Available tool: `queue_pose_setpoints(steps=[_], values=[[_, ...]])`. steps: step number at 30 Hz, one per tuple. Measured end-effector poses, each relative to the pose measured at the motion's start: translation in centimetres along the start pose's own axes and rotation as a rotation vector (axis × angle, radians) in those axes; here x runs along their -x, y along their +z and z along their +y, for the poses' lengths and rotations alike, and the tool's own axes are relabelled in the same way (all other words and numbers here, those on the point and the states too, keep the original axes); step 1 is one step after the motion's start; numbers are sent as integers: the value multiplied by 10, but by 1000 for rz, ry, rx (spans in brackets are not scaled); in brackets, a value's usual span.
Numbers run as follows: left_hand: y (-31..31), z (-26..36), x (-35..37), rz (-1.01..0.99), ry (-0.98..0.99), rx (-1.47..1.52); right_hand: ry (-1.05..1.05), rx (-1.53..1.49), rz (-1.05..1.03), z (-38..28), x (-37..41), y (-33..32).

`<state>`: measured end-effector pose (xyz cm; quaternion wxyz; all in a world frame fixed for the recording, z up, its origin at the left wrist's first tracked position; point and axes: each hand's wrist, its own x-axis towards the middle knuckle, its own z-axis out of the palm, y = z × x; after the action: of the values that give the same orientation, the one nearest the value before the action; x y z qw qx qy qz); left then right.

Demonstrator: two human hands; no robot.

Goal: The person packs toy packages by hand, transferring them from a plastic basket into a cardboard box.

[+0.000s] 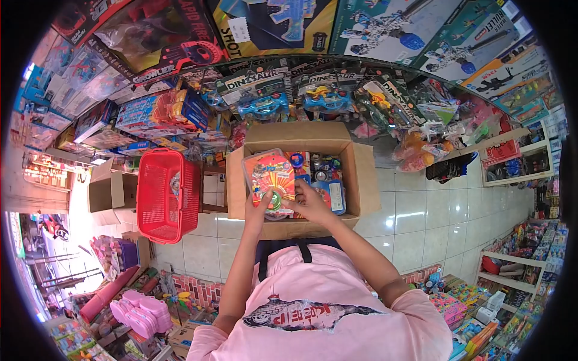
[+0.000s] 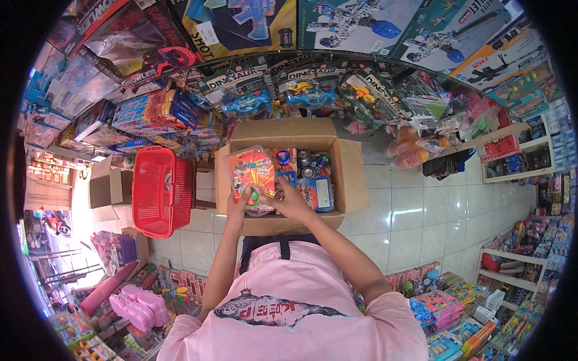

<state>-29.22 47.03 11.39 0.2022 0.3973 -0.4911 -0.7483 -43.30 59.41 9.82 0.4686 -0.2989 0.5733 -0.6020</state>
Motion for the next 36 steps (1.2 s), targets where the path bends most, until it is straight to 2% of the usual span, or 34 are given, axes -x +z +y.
queue_pose_setpoints(steps=[2,3,5,8,10,12,13,17,19,21,22,26,29,31,32,34,36], values=[[9,-1,-1,-21,-6,-77,19,43,151,6,2,3],[8,-9,-6,-31,-54,-76,-42,43,176,5,2,2],[4,-26,-13,-36,-168,-1,-24,-12,169,9,4,-7],[1,-39,-18,-151,-145,70,-9,-48,205,14,7,-23],[5,-31,-12,-150,-124,5,-21,-25,247,4,8,-33],[5,-27,-9,-143,-103,-61,171,-147,507,-14,13,-45],[1,-28,-9,-117,-68,-58,-11,46,562,4,6,-58],[-18,-26,-5,-36,-28,-43,74,133,666,36,1,-99],[-20,-16,1,-21,-1,-28,136,452,755,74,-9,-119],[-25,-14,3,-6,-12,-40,196,426,746,120,-28,-137],[-26,-13,5,7,-23,-53,256,399,739,125,-35,-139],[-26,-7,10,38,29,-48,202,367,691,123,-53,-134],[-26,-5,11,54,20,-68,202,535,696,113,-59,-131],[-25,-3,12,48,10,-74,232,841,668,130,-67,-138],[-25,-1,13,48,10,-76,233,839,668,133,-68,-137],[-24,1,12,42,14,-60,312,803,834,117,-66,-130],[-23,1,10,43,12,-65,263,809,818,99,-58,-127]])
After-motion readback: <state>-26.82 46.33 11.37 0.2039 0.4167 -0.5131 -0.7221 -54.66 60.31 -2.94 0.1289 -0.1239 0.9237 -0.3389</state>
